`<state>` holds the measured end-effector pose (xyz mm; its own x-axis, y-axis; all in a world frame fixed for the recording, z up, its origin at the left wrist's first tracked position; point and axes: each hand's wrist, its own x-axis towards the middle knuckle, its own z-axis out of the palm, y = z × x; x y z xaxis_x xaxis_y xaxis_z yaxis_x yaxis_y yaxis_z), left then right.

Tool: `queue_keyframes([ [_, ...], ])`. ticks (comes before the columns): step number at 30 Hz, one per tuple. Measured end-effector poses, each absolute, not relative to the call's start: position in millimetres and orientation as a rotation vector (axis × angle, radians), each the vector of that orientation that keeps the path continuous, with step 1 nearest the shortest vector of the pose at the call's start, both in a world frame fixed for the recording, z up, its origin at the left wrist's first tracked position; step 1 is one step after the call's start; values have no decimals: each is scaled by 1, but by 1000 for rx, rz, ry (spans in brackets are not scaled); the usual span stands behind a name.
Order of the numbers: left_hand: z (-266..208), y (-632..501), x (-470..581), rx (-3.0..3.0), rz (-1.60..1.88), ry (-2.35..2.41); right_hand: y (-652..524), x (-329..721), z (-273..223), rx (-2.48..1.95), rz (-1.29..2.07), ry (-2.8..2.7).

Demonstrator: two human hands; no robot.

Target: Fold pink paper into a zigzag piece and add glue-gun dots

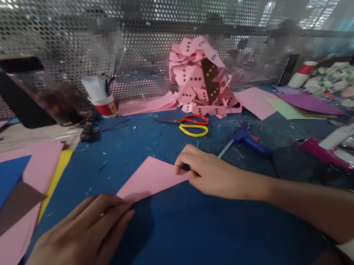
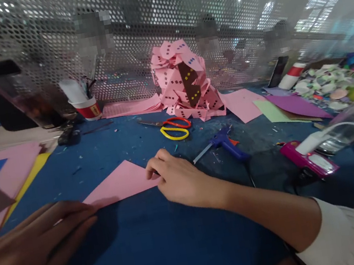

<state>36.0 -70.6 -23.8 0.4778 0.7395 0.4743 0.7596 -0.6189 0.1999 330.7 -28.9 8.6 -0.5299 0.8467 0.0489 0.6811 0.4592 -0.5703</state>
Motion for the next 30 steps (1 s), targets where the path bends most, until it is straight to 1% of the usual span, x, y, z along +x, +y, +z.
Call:
queue_keyframes([
  [3, -17, -73, 34, -2640, -610, -1385, -29, 330, 9, -1325, 653, -2427],
  [9, -2, -76, 35, -2473, -515, -1451, -25, 331, 7, -1380, 539, -2454],
  [13, 0, -73, 31, -2459, -443, -1510, -21, 336, 8, -1436, 541, -2426],
  [20, -5, -60, 30, -2564, -598, -1521, -22, 334, 3, -1453, 460, -2434],
  [30, 1, -58, 40, -2692, -669, -1484, -22, 332, 0, -1358, 353, -2433],
])
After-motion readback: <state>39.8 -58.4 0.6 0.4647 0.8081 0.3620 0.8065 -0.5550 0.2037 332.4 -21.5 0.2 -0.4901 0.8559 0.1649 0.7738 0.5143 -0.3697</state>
